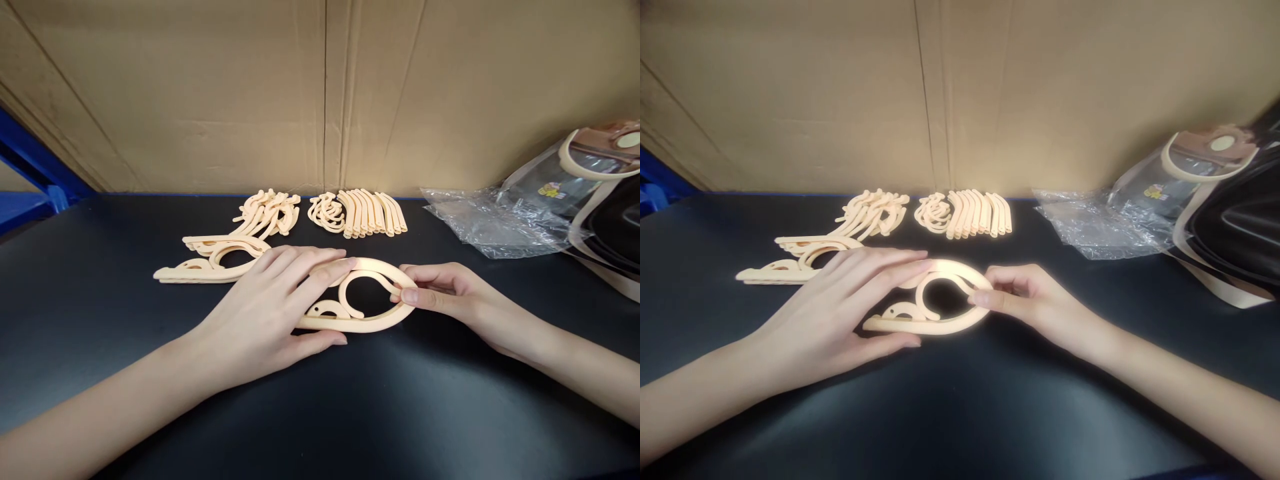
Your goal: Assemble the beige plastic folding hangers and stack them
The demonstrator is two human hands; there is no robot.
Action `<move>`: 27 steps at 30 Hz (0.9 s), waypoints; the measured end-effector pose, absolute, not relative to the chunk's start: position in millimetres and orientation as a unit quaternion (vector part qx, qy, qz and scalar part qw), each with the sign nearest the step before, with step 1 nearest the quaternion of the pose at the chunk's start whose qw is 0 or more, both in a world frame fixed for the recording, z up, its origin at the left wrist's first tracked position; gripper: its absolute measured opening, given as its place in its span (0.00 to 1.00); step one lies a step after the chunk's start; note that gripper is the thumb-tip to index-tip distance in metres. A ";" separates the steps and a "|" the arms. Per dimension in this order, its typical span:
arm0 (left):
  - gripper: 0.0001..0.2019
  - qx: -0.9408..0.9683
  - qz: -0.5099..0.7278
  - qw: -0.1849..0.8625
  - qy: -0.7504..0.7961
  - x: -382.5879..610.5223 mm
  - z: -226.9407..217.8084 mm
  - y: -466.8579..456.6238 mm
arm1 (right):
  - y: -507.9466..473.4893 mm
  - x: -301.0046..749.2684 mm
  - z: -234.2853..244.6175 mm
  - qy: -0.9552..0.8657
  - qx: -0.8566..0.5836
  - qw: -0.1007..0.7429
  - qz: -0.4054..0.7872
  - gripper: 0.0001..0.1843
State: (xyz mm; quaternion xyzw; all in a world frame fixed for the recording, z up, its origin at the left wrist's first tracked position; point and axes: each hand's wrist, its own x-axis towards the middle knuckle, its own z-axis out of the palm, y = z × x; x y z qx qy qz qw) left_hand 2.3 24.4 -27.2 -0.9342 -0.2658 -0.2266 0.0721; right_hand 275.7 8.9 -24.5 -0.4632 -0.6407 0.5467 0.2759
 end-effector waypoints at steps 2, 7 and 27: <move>0.28 -0.933 -0.226 0.071 -0.269 2.5 -27.5 23.8 | 8.8 275.6 -24.3 -0.648 -0.463 0.274 0.539 0.13; 0.26 -0.930 -0.230 0.071 -0.277 2.8 -26.9 21.9 | 10.1 275.1 -26.1 -0.660 -0.467 0.271 0.523 0.14; 0.33 -0.890 -0.171 0.048 -0.419 -76.0 24.6 62.8 | 12.9 281.6 -29.6 -0.665 -0.501 0.275 0.481 0.13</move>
